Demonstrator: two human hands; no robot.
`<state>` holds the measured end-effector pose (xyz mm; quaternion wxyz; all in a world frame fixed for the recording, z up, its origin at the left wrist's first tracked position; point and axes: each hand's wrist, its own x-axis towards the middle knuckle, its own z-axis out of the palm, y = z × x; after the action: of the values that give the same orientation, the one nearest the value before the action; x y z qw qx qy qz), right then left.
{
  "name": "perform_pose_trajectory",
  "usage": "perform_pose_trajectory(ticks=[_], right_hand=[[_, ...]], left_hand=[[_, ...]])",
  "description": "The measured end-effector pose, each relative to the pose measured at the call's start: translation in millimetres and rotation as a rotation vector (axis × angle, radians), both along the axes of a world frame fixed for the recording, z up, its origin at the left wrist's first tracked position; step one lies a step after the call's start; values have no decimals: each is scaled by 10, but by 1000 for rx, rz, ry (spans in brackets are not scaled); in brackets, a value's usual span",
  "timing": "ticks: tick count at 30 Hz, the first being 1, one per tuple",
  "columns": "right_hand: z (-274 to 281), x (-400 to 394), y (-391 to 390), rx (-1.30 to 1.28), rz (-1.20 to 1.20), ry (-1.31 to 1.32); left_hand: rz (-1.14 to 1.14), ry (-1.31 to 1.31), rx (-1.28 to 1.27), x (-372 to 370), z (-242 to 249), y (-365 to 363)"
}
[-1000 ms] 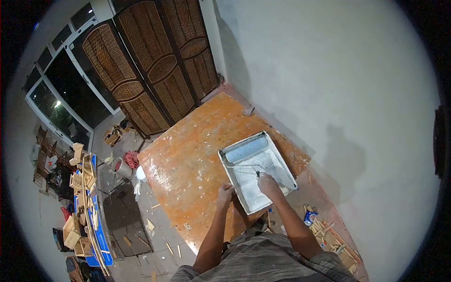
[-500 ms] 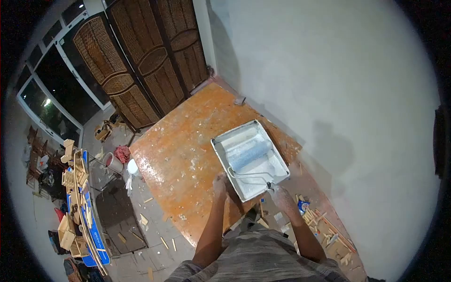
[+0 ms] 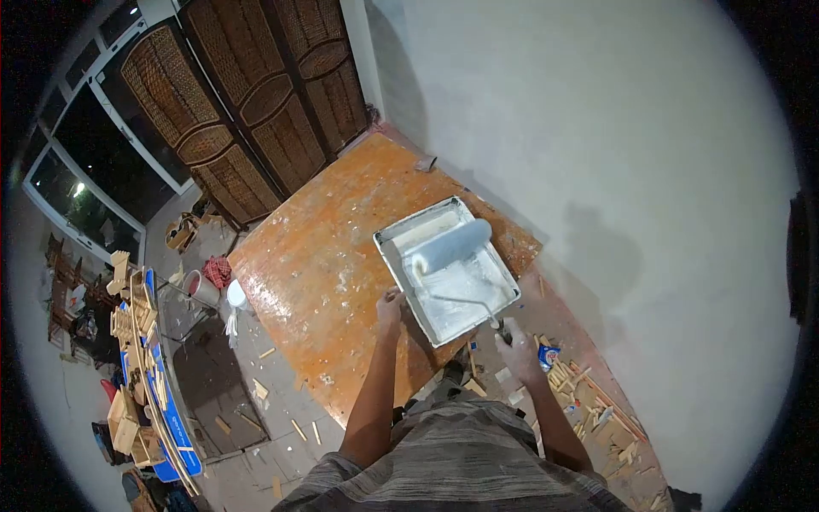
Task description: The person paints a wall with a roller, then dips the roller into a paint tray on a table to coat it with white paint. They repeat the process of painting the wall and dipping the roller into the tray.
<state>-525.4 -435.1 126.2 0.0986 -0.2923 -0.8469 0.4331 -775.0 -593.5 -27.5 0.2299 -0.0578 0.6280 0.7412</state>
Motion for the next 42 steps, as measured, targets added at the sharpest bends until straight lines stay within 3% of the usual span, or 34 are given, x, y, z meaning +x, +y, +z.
perform_pose_trajectory(ticks=[4, 7, 10, 13, 20, 23, 31, 36, 37, 41, 42], right_hand=[[54, -266, 153, 73, -41, 47], [-20, -489, 118, -109, -51, 68], [-480, -672, 203, -106, 35, 170], [-821, -852, 262, -660, -18, 72], [-1065, -1060, 415, -1195, -100, -134], [-1082, -1137, 469, -1273, -61, -177], [-1073, -1537, 551, -872, -8, -246], [-1564, -1695, 718, -43, 390, -83], [-1432, -1738, 680, 89, 395, -136], [-708, -1744, 575, 139, 362, -383], [-737, -1687, 585, 162, 383, -363]], left_hand=[[-16, -22, -39, -25, 108, 16], [-76, -8, -30, -51, 115, -4], [-131, 10, -69, -92, 99, -13], [-90, 9, -74, -82, 148, 30], [-275, 71, -162, -250, -29, 40], [-327, 65, -190, -194, 402, 82], [-366, -49, -158, -245, 368, 46], [-371, -44, -242, -220, 537, 80], [-360, -49, -258, -210, 560, 96], [-321, 52, -402, -196, 422, 116], [-314, 67, -402, -209, 309, 94]])
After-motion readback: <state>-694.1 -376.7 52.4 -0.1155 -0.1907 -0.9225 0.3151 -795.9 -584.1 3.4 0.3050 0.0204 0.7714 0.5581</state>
